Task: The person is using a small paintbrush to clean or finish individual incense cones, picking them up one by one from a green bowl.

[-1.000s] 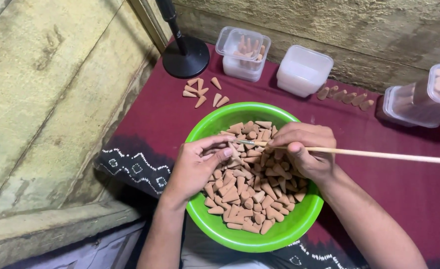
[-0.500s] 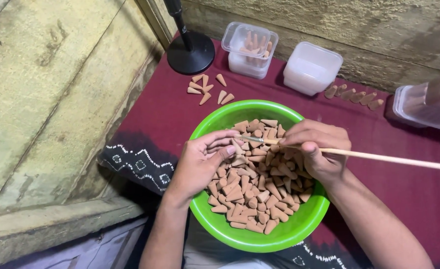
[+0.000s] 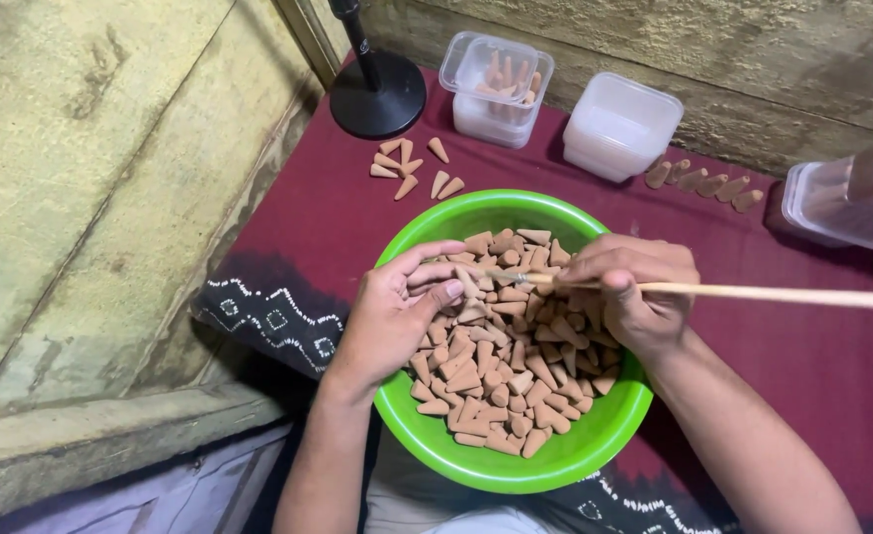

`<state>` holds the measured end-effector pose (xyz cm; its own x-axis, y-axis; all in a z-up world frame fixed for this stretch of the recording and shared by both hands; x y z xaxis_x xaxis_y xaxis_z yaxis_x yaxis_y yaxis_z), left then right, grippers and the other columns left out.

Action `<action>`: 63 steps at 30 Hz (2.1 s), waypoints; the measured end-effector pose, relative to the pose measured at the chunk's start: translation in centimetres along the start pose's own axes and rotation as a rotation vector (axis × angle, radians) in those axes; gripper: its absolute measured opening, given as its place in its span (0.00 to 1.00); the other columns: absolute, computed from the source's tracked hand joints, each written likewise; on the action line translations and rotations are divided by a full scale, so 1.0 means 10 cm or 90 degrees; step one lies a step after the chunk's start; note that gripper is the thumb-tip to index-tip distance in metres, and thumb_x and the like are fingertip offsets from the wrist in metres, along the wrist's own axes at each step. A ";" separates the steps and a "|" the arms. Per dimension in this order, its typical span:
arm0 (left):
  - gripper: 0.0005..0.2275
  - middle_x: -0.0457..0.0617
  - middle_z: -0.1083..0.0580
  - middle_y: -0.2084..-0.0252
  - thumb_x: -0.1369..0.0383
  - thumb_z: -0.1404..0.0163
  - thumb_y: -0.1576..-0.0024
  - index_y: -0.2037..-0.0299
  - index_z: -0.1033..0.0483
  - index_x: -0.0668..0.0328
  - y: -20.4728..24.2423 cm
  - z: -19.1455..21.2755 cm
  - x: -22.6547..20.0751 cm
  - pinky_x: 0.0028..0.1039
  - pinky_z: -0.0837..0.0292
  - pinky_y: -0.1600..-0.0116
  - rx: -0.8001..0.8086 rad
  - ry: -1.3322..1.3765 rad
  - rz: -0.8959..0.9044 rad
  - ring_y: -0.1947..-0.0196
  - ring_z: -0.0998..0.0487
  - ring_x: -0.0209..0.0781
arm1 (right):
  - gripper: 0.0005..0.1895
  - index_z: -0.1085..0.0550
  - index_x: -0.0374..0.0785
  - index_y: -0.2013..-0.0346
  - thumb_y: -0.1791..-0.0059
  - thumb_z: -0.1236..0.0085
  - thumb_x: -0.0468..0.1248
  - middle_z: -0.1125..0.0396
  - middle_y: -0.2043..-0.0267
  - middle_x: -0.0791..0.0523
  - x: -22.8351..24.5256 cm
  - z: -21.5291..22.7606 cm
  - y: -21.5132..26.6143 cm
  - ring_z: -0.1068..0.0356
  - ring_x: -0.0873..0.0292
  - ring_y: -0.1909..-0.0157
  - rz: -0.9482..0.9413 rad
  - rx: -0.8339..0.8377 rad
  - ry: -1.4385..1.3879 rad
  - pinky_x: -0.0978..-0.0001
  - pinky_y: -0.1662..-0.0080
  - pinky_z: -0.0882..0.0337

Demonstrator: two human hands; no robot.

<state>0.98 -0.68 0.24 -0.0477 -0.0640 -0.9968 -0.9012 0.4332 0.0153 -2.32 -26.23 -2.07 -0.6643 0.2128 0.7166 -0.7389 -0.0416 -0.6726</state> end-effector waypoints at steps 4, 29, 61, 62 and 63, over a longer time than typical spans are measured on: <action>0.19 0.58 0.18 0.57 0.78 0.46 0.42 0.39 0.28 0.66 -0.01 0.02 0.07 0.30 0.17 0.51 -0.009 0.001 0.007 0.59 0.18 0.37 | 0.28 0.19 0.36 0.75 0.45 0.52 0.53 0.28 0.79 0.54 0.14 -0.09 -0.12 0.29 0.61 0.82 -0.003 0.025 -0.027 0.72 0.74 0.27; 0.12 0.57 0.17 0.59 0.75 0.42 0.44 0.51 0.18 0.63 -0.02 -0.04 0.01 0.32 0.18 0.50 -0.026 -0.062 0.021 0.57 0.19 0.37 | 0.29 0.21 0.39 0.77 0.43 0.57 0.54 0.31 0.81 0.56 0.07 -0.04 -0.09 0.36 0.61 0.85 0.012 0.021 0.007 0.73 0.77 0.32; 0.08 0.49 0.17 0.64 0.76 0.38 0.48 0.60 0.19 0.63 -0.02 -0.06 -0.16 0.18 0.19 0.58 -0.013 -0.075 0.045 0.67 0.17 0.33 | 0.28 0.22 0.33 0.72 0.42 0.58 0.52 0.27 0.73 0.50 -0.16 0.03 0.07 0.24 0.55 0.74 0.055 -0.034 0.012 0.75 0.69 0.24; 0.06 0.51 0.18 0.65 0.78 0.39 0.48 0.62 0.20 0.64 -0.01 -0.06 -0.17 0.19 0.17 0.59 -0.003 -0.041 0.044 0.67 0.16 0.36 | 0.28 0.23 0.32 0.73 0.43 0.58 0.50 0.26 0.74 0.50 -0.14 0.00 0.04 0.22 0.55 0.75 0.064 0.003 -0.001 0.76 0.72 0.23; 0.06 0.53 0.18 0.65 0.79 0.39 0.48 0.64 0.20 0.65 -0.01 -0.06 -0.17 0.20 0.16 0.60 0.006 -0.008 0.044 0.68 0.15 0.40 | 0.28 0.23 0.30 0.73 0.43 0.58 0.49 0.26 0.75 0.49 -0.12 -0.02 0.02 0.21 0.54 0.76 0.072 0.041 -0.014 0.77 0.75 0.22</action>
<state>0.89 -1.16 1.98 -0.1046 -0.0228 -0.9943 -0.8915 0.4452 0.0836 -1.63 -26.26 -3.10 -0.7459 0.1815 0.6408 -0.6640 -0.1272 -0.7369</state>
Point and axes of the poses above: each hand's wrist, its own y-axis away from the middle knuckle, its own z-axis out of the back of the hand, x = y × z, the point moved 1 cm from there along -y, towards the middle knuckle
